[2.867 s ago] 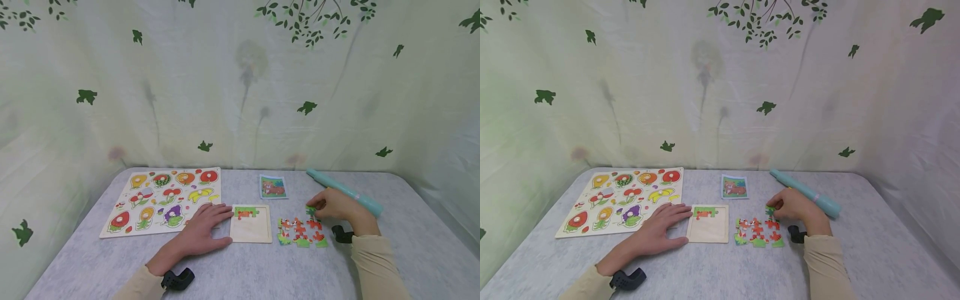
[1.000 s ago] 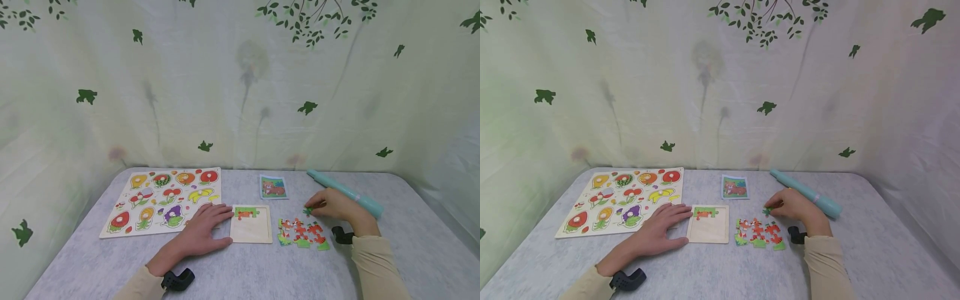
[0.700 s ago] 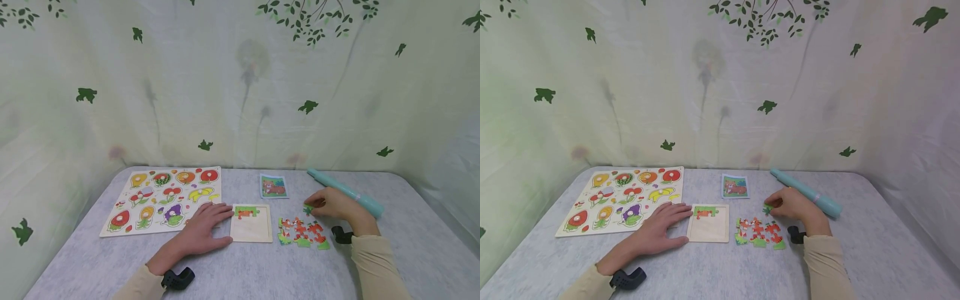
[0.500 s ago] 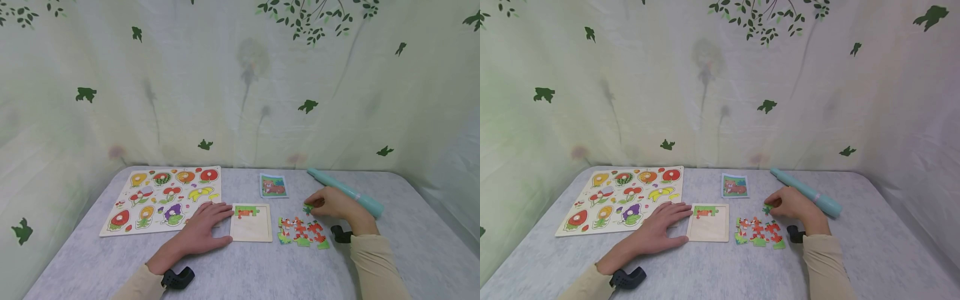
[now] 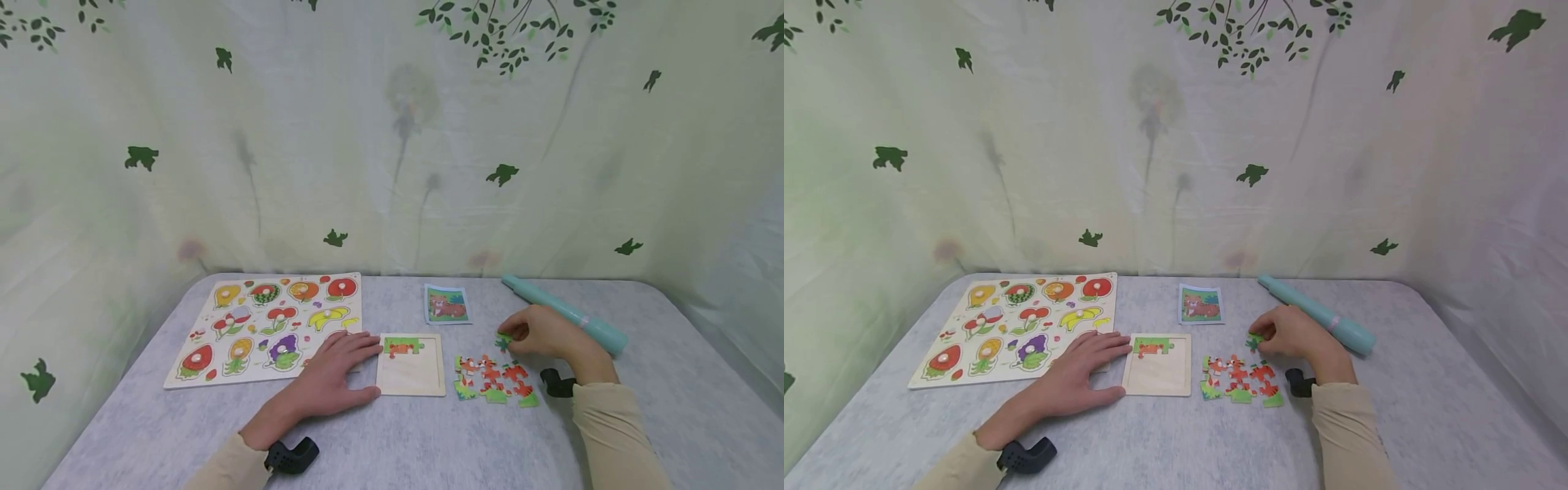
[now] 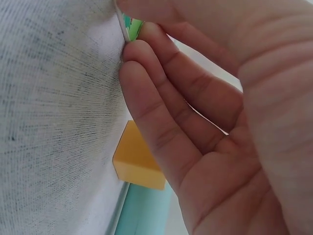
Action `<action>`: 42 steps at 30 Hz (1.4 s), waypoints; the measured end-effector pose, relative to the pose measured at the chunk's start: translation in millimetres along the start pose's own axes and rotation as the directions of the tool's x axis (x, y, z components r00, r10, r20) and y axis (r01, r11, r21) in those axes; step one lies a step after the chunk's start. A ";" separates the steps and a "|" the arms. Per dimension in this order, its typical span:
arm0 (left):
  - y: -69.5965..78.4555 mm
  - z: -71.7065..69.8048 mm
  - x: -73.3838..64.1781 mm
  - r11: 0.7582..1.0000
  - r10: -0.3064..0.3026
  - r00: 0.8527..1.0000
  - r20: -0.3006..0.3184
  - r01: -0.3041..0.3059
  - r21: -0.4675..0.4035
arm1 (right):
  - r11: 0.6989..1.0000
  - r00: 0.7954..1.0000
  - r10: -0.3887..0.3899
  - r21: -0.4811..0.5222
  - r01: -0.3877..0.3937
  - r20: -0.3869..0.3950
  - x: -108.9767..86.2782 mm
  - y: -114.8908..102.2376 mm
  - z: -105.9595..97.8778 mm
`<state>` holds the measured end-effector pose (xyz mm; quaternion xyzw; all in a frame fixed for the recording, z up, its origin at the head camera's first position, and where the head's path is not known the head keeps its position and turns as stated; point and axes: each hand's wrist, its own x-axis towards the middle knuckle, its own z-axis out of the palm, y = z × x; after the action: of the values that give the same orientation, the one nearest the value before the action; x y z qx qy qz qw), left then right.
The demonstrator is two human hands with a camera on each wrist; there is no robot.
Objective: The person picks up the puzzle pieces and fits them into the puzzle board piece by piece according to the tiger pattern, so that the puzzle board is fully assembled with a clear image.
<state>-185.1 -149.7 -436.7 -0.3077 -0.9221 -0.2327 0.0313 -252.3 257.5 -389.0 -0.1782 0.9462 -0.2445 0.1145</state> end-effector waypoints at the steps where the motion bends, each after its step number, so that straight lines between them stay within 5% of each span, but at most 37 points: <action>1: -0.1 0.5 0.1 1.000 -0.001 1.000 0.001 0.001 0.001 | 1.000 1.000 -0.002 0.001 0.002 0.001 0.1 0.4 -0.1; 27: 0.2 -0.2 0.2 1.000 0.010 1.000 -0.003 -0.010 -0.002 | 0.999 0.999 0.037 0.029 -0.037 0.023 1.4 1.8 2.8; 42: 0.5 -1.4 -0.2 1.000 0.004 1.000 0.002 -0.004 -0.002 | 0.998 1.000 -0.022 0.053 0.021 0.015 4.9 6.2 5.8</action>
<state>-184.8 -150.1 -435.3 -0.3096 -0.9213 -0.2332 0.0307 -256.7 258.2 -397.7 -0.1872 0.9365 -0.2693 0.1237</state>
